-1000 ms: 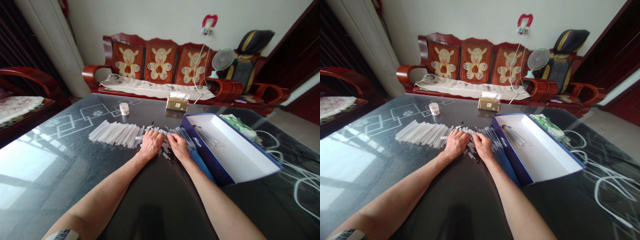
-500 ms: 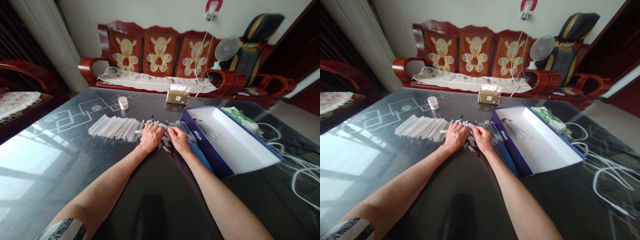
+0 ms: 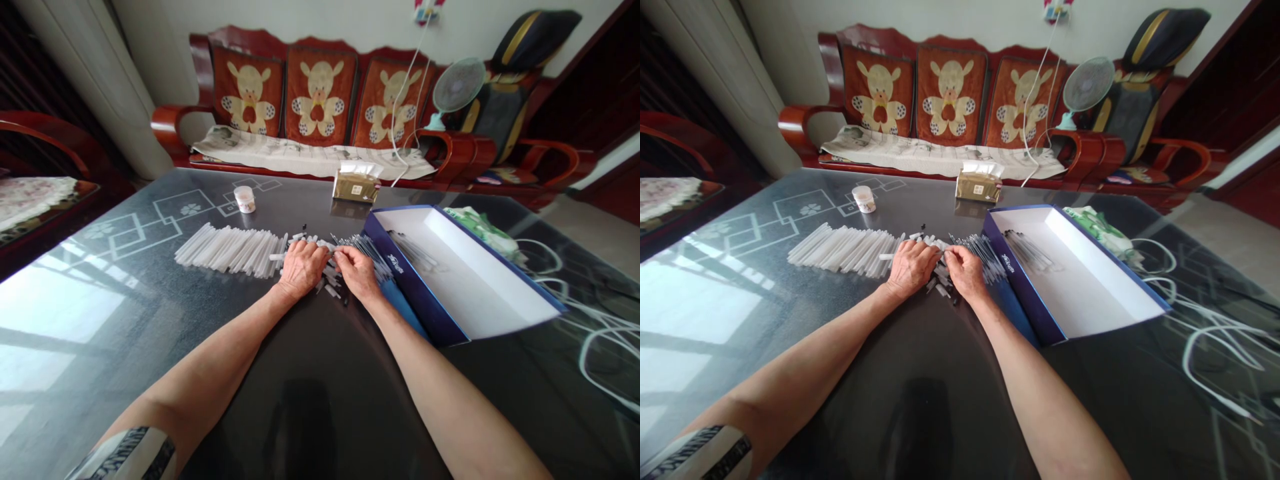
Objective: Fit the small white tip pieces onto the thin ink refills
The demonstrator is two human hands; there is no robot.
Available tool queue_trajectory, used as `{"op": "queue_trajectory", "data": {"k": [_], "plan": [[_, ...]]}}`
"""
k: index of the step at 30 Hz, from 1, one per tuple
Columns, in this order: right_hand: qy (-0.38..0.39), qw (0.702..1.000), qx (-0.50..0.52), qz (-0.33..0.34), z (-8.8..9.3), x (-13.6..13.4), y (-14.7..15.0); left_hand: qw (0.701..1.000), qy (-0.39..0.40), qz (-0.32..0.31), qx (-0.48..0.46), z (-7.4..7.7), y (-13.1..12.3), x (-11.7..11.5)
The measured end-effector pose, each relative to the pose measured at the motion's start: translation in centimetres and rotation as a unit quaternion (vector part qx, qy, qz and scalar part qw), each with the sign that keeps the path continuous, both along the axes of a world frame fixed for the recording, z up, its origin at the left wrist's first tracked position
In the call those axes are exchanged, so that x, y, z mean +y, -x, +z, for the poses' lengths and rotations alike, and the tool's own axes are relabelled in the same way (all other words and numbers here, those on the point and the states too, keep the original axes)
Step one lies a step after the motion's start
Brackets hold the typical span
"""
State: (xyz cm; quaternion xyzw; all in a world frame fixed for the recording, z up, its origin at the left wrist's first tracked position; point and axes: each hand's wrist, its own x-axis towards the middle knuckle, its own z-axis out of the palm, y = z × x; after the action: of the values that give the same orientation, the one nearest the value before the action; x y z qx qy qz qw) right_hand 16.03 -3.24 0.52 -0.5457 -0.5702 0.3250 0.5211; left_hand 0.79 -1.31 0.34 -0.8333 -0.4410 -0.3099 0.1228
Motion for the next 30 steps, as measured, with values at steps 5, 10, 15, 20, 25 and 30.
{"op": "queue_trajectory", "data": {"k": [5, 10, 15, 20, 25, 30], "plan": [[0.005, 1.000, 0.026, -0.008, 0.1, -0.2, 0.1, 1.000, 0.008, -0.002, 0.001, 0.1, 0.0, -0.1], [0.003, 0.999, -0.030, -0.023, 0.0, -0.1, -0.1, 1.000, 0.005, -0.001, 0.013, 0.2, 0.0, -0.2], [0.012, 1.000, 0.015, 0.005, 0.1, -0.2, 0.0, 1.000, 0.006, -0.005, 0.006, 0.3, 0.0, -0.2], [0.022, 1.000, 0.001, -0.013, 0.1, -0.2, 0.0, 1.000, 0.008, -0.010, 0.007, 0.1, 0.0, -0.1], [-0.007, 0.999, 0.036, -0.007, -0.7, 0.7, -0.5, 1.000, 0.010, 0.011, -0.010, -0.2, 0.4, 0.4], [-0.063, 0.996, -0.054, -0.021, -1.1, 0.5, -0.3, 0.999, 0.000, 0.038, -0.025, -0.4, 0.8, 0.8]]}}
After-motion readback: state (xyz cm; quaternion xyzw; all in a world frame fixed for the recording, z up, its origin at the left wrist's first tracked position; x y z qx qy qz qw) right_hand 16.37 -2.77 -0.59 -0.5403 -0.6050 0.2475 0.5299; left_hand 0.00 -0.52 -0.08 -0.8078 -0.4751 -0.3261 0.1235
